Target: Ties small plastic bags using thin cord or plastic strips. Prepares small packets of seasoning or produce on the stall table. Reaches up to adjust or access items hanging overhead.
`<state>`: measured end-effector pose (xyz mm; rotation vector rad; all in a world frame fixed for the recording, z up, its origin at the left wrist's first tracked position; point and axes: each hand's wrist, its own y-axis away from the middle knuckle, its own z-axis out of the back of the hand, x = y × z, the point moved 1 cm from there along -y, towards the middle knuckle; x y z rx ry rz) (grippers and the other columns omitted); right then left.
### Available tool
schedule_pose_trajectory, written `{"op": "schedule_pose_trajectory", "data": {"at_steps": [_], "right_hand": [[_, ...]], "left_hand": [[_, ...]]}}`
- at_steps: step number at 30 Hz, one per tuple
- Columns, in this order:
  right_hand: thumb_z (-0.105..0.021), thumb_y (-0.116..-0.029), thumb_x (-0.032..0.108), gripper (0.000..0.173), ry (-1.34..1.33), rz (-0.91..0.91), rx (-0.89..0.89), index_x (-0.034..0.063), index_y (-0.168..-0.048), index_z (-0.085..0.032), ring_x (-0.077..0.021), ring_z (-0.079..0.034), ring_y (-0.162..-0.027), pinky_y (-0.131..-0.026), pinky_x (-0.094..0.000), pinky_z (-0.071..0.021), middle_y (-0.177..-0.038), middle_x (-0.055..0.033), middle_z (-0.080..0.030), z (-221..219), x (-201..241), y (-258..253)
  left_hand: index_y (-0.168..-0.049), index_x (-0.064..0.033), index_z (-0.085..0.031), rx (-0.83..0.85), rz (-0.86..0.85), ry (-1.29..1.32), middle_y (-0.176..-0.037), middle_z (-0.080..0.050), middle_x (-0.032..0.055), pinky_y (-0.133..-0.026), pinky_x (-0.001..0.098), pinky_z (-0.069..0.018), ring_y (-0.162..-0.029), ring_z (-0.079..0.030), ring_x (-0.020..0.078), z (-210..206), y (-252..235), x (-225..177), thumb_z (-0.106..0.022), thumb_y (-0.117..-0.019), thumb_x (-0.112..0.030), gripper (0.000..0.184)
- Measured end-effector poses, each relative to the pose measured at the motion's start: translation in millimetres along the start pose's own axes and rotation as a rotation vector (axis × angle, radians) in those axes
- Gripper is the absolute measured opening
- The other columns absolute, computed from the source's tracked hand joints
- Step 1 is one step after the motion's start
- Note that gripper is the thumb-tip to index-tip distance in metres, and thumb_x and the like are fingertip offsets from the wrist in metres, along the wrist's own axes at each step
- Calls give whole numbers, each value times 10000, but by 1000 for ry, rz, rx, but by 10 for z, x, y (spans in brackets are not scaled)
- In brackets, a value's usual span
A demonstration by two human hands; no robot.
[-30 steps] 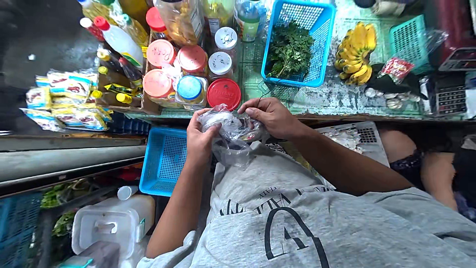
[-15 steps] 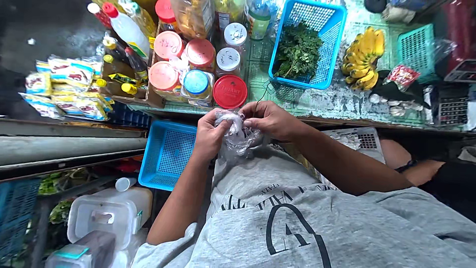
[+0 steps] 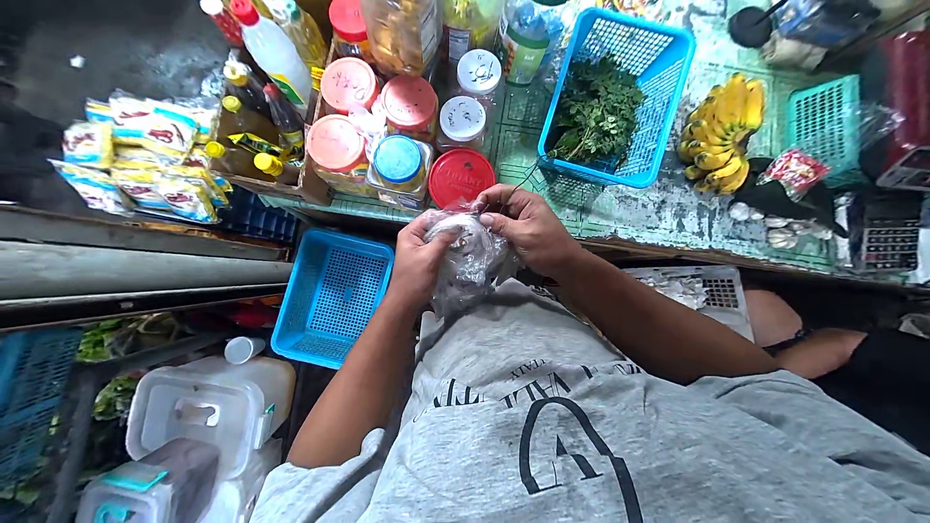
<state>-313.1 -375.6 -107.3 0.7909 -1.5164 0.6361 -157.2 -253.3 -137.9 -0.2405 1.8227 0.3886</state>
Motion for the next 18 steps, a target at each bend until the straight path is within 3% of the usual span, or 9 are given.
{"op": "schedule_pose_trajectory", "data": {"at_steps": [5,9,13,16,18], "right_hand": [[-557,-968,2,126,-41,41,194,29,-1015,-671,-71,-610,-718,-637,-238,-543,-857,-23,-657,91,30,8],[-554,-960,20,146,-83,-22,294,32,-1025,-684,-61,-613,-712,-642,-227,-541,-836,-17,-666,94,77,4],[-568,-956,59,205,-122,-77,355,35,-1130,-674,-73,-627,-699,-625,-226,-554,-852,-44,-677,36,98,22],[-556,-961,48,262,-109,-100,319,37,-1188,-685,-69,-641,-716,-640,-229,-566,-886,-42,-700,-24,85,-8],[-528,-979,19,266,-64,-118,176,27,-1171,-712,-88,-652,-776,-698,-265,-576,-940,-51,-713,-58,50,-57]], "left_hand": [[-990,-165,-697,63,16,202,-865,-712,-10,-669,252,-597,-735,-677,61,157,46,-93,-588,-1017,-181,113],[-1047,-128,-691,82,-3,78,-923,-709,0,-720,267,-594,-794,-674,75,188,10,-91,-586,-1007,-144,114],[-1141,-68,-624,22,-1,-94,-986,-697,55,-702,283,-590,-807,-675,120,130,-43,-58,-627,-972,-54,170],[-1123,-119,-567,-65,13,-158,-990,-669,45,-652,288,-564,-783,-651,126,44,37,17,-640,-944,-56,204],[-1130,-122,-583,-182,-106,-208,-1121,-659,45,-732,324,-582,-902,-658,154,31,95,87,-665,-948,-79,204]]}}
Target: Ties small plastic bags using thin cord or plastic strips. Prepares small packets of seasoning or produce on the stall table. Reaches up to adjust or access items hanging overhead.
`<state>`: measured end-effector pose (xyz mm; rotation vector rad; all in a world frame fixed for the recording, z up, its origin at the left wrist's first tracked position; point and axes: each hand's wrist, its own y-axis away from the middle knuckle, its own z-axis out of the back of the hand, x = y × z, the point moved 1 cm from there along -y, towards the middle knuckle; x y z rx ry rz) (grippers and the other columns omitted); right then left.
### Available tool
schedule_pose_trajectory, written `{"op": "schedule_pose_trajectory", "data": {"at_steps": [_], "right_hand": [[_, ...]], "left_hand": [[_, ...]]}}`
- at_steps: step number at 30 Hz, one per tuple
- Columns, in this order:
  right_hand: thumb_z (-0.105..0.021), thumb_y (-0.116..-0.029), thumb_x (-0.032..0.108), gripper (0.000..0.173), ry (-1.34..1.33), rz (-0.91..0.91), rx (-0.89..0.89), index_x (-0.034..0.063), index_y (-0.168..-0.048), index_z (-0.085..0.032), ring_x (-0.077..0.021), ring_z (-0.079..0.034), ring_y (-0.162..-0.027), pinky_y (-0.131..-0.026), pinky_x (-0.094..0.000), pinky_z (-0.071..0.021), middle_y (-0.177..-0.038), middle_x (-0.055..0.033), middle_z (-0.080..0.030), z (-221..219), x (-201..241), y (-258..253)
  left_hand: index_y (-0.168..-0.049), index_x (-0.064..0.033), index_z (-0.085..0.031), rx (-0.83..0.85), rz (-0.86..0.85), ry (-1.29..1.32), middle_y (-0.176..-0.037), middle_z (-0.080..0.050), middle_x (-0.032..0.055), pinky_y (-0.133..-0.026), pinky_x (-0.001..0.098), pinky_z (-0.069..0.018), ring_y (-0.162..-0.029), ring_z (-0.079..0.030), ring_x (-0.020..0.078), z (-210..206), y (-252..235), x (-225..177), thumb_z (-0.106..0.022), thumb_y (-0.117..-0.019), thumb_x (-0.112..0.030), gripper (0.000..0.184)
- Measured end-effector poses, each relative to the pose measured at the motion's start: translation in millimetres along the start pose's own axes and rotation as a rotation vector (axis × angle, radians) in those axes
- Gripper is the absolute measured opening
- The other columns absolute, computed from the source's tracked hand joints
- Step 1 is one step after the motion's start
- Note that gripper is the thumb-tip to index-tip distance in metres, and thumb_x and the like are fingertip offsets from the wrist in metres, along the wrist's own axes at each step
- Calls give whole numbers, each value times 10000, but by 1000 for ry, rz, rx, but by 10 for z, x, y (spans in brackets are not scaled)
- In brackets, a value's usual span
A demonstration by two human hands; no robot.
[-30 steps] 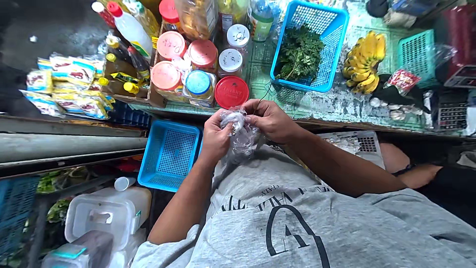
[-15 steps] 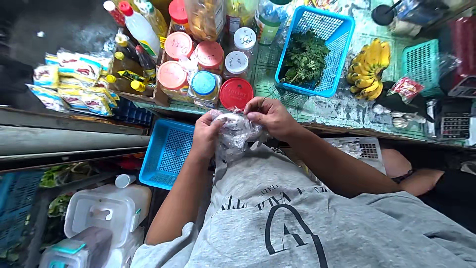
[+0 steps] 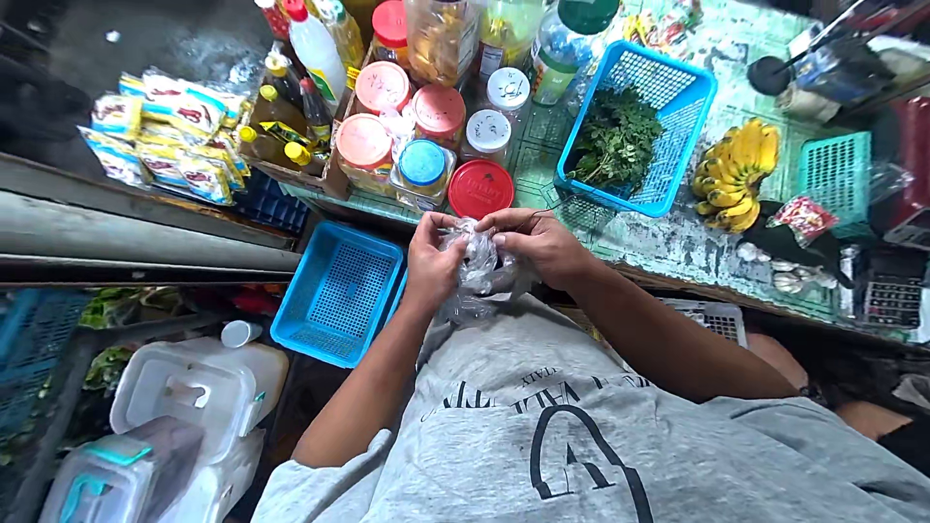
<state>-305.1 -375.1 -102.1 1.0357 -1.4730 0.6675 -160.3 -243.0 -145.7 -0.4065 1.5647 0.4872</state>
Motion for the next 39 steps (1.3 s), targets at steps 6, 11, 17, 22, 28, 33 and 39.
{"op": "schedule_pose_trajectory", "data": {"at_steps": [6,11,17,22,28,33,39], "right_hand": [[-546,-1017,42,267,113,-64,-220,75,-1241,-688,-129,-642,-734,-634,-282,-561,-965,-81,-700,-115,-57,-77],[-634,-968,79,104,343,25,-206,86,-1072,-635,-141,-634,-707,-592,-285,-548,-900,-62,-664,-195,-47,-114],[-557,-1044,227,248,684,25,-120,123,-894,-725,-72,-621,-629,-586,-295,-531,-721,21,-667,-170,-9,-88],[-506,-1067,225,386,743,15,-66,126,-735,-675,-81,-552,-560,-521,-302,-456,-631,21,-591,-169,-16,-69],[-559,-1035,204,323,842,129,-165,119,-739,-655,-94,-566,-574,-535,-323,-473,-627,15,-580,-238,-56,-66],[-555,-1046,200,328,813,96,-79,113,-754,-677,-73,-567,-565,-528,-293,-479,-641,22,-603,-161,-4,23],[-546,-1044,168,345,724,120,28,105,-725,-663,-51,-533,-531,-485,-248,-440,-608,30,-576,-141,135,61]], "left_hand": [[-1076,-86,-736,-210,-289,-249,-1242,-648,63,-1036,409,-496,-1222,-574,207,-37,113,18,-689,-965,-328,270],[-988,-73,-776,-239,-389,-538,-1042,-735,54,-1053,422,-475,-1072,-654,195,-103,115,14,-701,-963,-197,147],[-982,-54,-771,-173,-436,-697,-950,-744,51,-907,364,-564,-949,-700,159,-19,173,-48,-628,-1013,-171,187],[-991,-62,-763,-135,-393,-686,-957,-751,38,-887,372,-568,-922,-706,132,109,150,-88,-590,-1043,-202,229],[-900,-62,-728,-161,-210,-273,-820,-700,-4,-680,261,-581,-735,-667,68,104,248,-142,-608,-1033,-151,200],[-886,-78,-707,-153,-83,93,-800,-698,-3,-749,308,-596,-745,-676,103,242,313,-171,-561,-1052,-145,231],[-884,-105,-685,-240,-16,320,-786,-692,2,-737,306,-604,-721,-681,107,285,272,-225,-538,-1063,-162,239]]}}
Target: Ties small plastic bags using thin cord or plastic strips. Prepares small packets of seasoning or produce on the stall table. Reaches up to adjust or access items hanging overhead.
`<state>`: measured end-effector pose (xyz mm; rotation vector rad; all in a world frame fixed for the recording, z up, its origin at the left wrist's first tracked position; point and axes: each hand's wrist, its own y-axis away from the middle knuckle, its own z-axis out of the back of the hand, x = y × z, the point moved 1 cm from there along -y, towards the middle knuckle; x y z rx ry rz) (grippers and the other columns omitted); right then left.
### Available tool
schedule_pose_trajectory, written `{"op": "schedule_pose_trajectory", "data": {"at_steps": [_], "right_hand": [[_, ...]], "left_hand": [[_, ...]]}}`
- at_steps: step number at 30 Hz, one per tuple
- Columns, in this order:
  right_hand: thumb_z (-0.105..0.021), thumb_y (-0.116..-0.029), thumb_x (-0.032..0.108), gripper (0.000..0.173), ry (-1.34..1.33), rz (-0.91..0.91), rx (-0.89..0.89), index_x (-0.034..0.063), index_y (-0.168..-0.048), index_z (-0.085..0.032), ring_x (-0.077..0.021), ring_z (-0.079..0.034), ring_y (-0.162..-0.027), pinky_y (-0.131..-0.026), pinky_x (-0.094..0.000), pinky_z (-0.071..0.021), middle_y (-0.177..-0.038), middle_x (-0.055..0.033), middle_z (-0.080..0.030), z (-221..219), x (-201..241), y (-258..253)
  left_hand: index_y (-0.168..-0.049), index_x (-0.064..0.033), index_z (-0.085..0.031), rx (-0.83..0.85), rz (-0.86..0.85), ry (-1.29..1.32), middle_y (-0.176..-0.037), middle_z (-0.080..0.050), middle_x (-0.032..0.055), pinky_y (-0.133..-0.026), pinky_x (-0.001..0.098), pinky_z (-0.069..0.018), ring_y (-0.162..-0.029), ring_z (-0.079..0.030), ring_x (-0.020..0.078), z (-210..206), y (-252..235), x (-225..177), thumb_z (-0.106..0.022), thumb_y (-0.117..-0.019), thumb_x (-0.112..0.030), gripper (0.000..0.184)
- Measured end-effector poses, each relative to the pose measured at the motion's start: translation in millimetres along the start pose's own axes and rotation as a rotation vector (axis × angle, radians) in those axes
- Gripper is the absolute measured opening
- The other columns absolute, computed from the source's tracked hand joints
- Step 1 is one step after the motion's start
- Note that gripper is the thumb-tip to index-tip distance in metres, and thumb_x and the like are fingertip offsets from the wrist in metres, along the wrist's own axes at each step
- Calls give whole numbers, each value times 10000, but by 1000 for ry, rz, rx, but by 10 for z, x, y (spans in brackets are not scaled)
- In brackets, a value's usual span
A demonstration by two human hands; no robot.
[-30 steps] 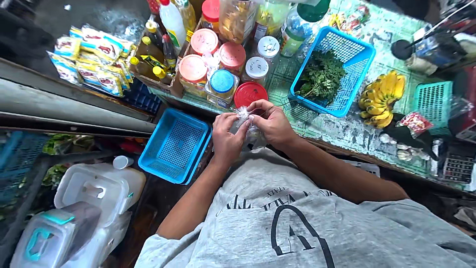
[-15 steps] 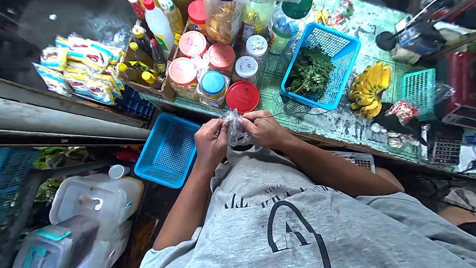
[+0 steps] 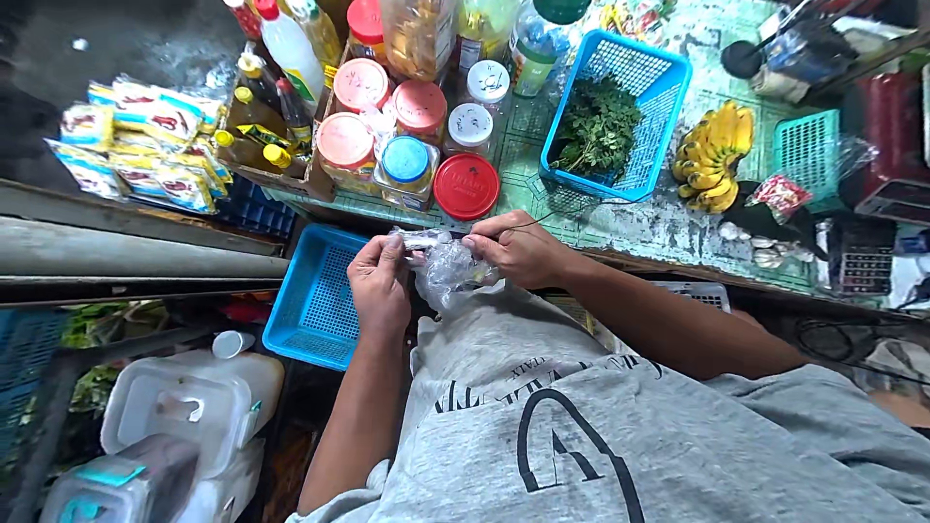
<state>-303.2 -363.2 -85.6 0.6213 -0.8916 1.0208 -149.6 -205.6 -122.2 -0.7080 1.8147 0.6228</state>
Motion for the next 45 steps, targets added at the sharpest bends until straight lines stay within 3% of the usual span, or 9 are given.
{"op": "schedule_pose_trajectory", "data": {"at_steps": [8,13,19,25,29,32,35,39,45], "right_hand": [[-547,-1041,207,301,100,37,-118,102,-795,-684,-53,-557,-577,-526,-259,-472,-660,32,-599,-114,-11,83],[-530,-1049,240,310,357,117,-139,90,-834,-695,-119,-634,-678,-601,-333,-538,-762,-13,-654,-44,-6,80],[-545,-1038,210,304,453,245,-180,62,-806,-676,-163,-636,-674,-572,-350,-529,-732,-38,-624,-72,-21,51],[-545,-1035,198,299,385,228,-284,50,-816,-686,-156,-642,-691,-595,-335,-543,-743,-42,-636,-117,-75,106],[-527,-1041,173,300,103,103,-310,57,-804,-670,-79,-565,-595,-540,-267,-488,-680,-4,-595,-157,-145,142],[-529,-1056,161,302,-97,15,-295,62,-810,-672,-42,-533,-568,-523,-221,-463,-671,17,-590,-150,-154,162],[-518,-1072,185,317,-165,-38,-305,70,-811,-657,-57,-525,-548,-499,-230,-455,-664,10,-581,-127,-130,183],[-500,-1080,185,344,-219,-58,-340,66,-797,-656,-73,-509,-529,-480,-239,-434,-649,3,-569,-124,-130,195],[-565,-1033,158,262,-391,-50,-83,64,-829,-700,-60,-584,-602,-556,-231,-505,-687,6,-631,-109,-25,229]], "left_hand": [[-889,-134,-634,-18,86,-35,-761,-671,-18,-679,275,-585,-671,-656,92,-58,-53,27,-442,-1094,-200,289],[-1006,-130,-696,209,37,-341,-876,-705,-4,-709,330,-620,-737,-690,120,-38,-140,-199,-536,-1030,-487,392],[-886,-114,-710,195,-42,-594,-752,-690,-9,-603,305,-553,-644,-643,87,-254,-234,-144,-715,-955,-161,84],[-888,-107,-652,-78,-204,-547,-748,-647,-19,-597,270,-540,-643,-619,72,-313,-43,12,-657,-998,-163,124],[-860,-84,-653,-43,-11,-344,-699,-635,6,-545,265,-520,-570,-590,101,-274,29,81,-643,-974,-103,116],[-1006,-69,-681,62,28,-207,-813,-672,41,-618,287,-569,-665,-638,132,-266,120,24,-639,-966,-48,60],[-1265,-69,-681,233,-134,-326,-1029,-686,25,-782,289,-577,-893,-659,113,-224,151,-48,-604,-955,-17,324],[-1214,-41,-712,315,-322,-583,-1112,-701,34,-915,320,-598,-1026,-679,119,-210,145,-43,-728,-913,-79,303],[-974,-50,-759,113,-464,-601,-950,-703,16,-829,270,-581,-912,-672,89,-303,53,-18,-750,-907,-65,69]]}}
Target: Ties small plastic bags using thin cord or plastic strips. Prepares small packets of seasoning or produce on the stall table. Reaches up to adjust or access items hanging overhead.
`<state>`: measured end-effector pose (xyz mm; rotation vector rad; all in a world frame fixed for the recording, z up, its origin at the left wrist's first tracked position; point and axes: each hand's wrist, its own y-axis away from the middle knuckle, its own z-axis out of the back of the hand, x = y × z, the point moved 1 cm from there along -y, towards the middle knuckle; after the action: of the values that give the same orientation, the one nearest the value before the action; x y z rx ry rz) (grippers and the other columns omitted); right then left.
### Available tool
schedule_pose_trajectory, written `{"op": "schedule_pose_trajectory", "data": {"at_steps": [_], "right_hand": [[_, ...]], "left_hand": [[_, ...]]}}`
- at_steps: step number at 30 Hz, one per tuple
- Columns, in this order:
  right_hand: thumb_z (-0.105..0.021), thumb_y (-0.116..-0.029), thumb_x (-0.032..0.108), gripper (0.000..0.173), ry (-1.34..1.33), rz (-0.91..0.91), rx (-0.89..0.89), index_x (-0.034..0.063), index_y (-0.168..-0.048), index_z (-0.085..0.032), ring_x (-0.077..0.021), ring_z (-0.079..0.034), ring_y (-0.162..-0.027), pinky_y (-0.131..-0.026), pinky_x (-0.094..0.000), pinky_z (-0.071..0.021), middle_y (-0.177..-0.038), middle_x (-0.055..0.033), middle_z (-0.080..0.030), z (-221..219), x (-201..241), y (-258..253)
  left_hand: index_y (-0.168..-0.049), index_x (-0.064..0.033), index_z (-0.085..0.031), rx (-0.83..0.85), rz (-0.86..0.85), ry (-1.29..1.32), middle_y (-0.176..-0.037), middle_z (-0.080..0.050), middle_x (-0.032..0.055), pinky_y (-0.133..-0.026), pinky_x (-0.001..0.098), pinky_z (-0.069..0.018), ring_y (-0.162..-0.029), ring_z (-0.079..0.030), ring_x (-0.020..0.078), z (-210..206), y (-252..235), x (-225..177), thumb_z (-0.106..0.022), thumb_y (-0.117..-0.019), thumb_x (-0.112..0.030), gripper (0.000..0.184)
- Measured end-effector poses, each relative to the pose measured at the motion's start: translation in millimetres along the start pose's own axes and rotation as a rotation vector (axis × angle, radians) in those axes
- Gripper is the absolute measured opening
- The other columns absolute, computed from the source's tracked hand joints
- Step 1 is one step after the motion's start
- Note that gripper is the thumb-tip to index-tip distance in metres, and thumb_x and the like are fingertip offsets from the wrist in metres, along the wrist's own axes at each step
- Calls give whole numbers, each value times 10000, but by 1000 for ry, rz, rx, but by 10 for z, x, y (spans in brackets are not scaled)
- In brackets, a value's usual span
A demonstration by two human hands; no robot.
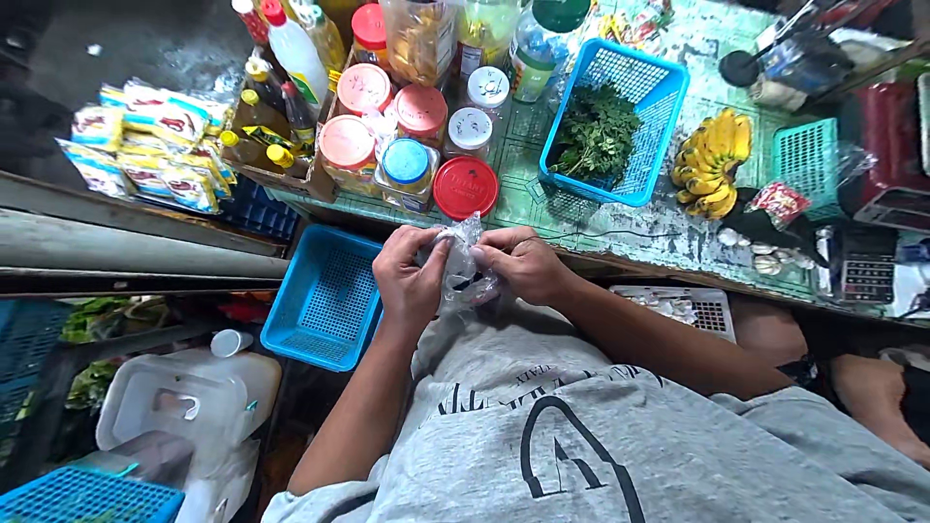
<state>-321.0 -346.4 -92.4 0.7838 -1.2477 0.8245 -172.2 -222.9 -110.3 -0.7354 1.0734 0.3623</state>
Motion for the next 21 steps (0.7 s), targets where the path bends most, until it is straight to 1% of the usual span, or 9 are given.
{"op": "schedule_pose_trajectory", "data": {"at_steps": [2,3,5,7,9,12,17,19,21], "right_hand": [[-528,-1045,154,278,-6,7,24,62,-833,-684,-62,-571,-597,-550,-231,-493,-683,3,-615,-11,39,-38],[-504,-1053,156,291,17,7,20,68,-831,-670,-65,-564,-593,-546,-234,-485,-676,3,-601,-21,57,-56],[-480,-1065,162,310,114,9,-41,84,-822,-656,-62,-562,-590,-545,-239,-481,-664,10,-585,-66,79,-60],[-482,-1063,167,300,229,30,-139,92,-820,-640,-62,-542,-569,-522,-248,-459,-646,15,-558,-151,67,-20],[-490,-1057,157,283,302,76,-213,83,-824,-633,-58,-516,-549,-504,-239,-438,-636,18,-534,-230,48,10],[-485,-1058,143,287,327,121,-270,74,-809,-610,-66,-515,-550,-503,-238,-438,-638,8,-525,-286,34,10],[-487,-1063,150,292,270,88,-292,74,-819,-627,-64,-533,-563,-520,-241,-457,-649,6,-549,-235,5,7],[-483,-1065,144,299,207,88,-266,73,-814,-629,-67,-544,-577,-529,-244,-466,-659,4,-560,-204,14,1],[-473,-1072,150,319,132,102,-248,67,-808,-631,-79,-552,-586,-534,-252,-474,-670,-6,-571,-166,51,-18]], "left_hand": [[-926,-64,-753,-48,-30,-34,-977,-675,19,-856,283,-555,-957,-641,111,-30,-15,-6,-757,-912,-96,35],[-902,-61,-750,-69,-69,-75,-969,-667,28,-850,288,-541,-954,-628,125,-45,-19,2,-754,-913,-104,44],[-859,-59,-744,-84,-140,-190,-930,-666,46,-835,302,-525,-934,-622,152,-69,-5,3,-737,-927,-132,100],[-841,-65,-742,-76,-157,-245,-896,-661,44,-819,311,-514,-910,-615,159,-110,39,-29,-718,-943,-153,138],[-848,-65,-743,-77,-144,-225,-889,-660,35,-810,304,-509,-898,-611,148,-167,65,-61,-706,-947,-144,132],[-911,-45,-755,-45,-142,-208,-948,-680,53,-842,304,-525,-938,-626,155,-216,85,-64,-678,-952,-114,111],[-894,-19,-746,79,-284,-219,-926,-697,87,-856,345,-530,-933,-639,203,-183,75,-4,-643,-930,-69,120],[-914,-18,-746,118,-252,-149,-946,-699,84,-875,343,-528,-954,-641,190,-124,66,19,-645,-945,-81,123],[-939,-19,-723,91,-116,-14,-995,-683,70,-893,325,-555,-993,-648,157,-63,45,26,-638,-976,-100,124]]}}
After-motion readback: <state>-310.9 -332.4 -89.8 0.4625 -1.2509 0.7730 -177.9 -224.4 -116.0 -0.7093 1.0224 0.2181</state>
